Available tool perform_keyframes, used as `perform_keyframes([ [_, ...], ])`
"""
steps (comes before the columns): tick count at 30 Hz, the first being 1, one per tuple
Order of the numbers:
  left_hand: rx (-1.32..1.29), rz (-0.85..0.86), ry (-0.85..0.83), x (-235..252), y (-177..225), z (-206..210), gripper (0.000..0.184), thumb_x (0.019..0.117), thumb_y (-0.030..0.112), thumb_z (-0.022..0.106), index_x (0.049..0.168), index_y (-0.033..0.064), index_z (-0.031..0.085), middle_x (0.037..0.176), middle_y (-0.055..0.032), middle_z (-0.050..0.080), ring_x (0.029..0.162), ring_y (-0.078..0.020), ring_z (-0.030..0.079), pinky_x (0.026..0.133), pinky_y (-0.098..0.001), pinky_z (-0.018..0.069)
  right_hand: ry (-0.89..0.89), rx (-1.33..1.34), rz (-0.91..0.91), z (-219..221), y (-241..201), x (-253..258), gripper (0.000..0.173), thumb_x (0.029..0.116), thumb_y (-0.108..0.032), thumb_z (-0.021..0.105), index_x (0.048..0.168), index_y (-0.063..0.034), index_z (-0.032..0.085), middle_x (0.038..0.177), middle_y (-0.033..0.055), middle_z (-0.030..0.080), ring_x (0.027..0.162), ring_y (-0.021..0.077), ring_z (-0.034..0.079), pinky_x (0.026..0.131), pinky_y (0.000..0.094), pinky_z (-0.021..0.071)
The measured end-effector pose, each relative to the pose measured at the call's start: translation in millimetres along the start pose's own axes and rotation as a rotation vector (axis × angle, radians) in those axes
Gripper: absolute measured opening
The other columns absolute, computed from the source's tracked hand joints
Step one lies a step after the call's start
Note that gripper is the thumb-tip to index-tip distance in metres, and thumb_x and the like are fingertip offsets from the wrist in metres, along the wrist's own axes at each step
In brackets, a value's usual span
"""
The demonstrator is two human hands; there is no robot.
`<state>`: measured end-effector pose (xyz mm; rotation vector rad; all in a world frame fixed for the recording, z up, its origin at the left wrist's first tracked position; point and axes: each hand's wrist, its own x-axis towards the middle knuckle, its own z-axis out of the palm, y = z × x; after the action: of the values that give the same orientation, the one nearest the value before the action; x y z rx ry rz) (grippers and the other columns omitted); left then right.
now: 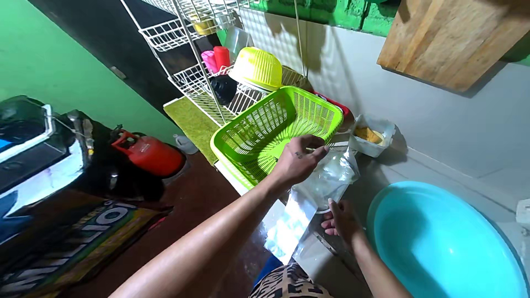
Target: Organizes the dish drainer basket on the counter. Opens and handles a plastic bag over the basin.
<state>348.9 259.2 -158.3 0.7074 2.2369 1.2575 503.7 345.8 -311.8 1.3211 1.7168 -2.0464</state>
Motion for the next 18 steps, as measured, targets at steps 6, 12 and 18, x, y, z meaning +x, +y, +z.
perform_keyframes([
  [6, 0.061, 0.115, -0.042, -7.5, -2.0, 2.1, 0.025, 0.1046, 0.024, 0.060, 0.124, 0.0086, 0.066, 0.119, -0.0021, 0.071, 0.085, -0.0087, 0.070, 0.079, -0.0302, 0.0592, 0.277, -0.272, -0.483, -11.5, 8.4, -6.5, 0.046, 0.1015, -0.027, 0.062, 0.129, 0.0101, 0.054, 0.100, 0.0177, 0.062, 0.082, 0.0227, 0.063, 0.074, 0.0388, 0.0555],
  [12, 0.135, 0.240, -0.149, -19.7, 2.2, 8.9, 0.034, 0.1031, 0.023, 0.063, 0.130, 0.0036, 0.063, 0.124, -0.0089, 0.070, 0.101, -0.0137, 0.072, 0.088, -0.0335, 0.0601, 0.271, -0.307, -0.695, -15.1, -26.5, -12.9, 0.057, 0.0972, -0.027, 0.069, 0.140, 0.0049, 0.048, 0.099, 0.0157, 0.065, 0.075, 0.0227, 0.063, 0.067, 0.0419, 0.0559],
  [18, 0.224, 0.475, 0.176, -30.7, -27.0, 36.2, 0.059, 0.1021, 0.031, 0.061, 0.153, 0.0067, 0.043, 0.161, -0.0157, 0.037, 0.116, -0.0214, 0.067, 0.090, -0.0393, 0.0609, 0.138, -0.218, -0.910, -12.7, -95.7, 8.3, 0.020, 0.0994, -0.006, 0.058, 0.113, 0.0071, 0.065, 0.089, 0.0150, 0.068, 0.075, 0.0176, 0.064, 0.071, 0.0378, 0.0561],
])
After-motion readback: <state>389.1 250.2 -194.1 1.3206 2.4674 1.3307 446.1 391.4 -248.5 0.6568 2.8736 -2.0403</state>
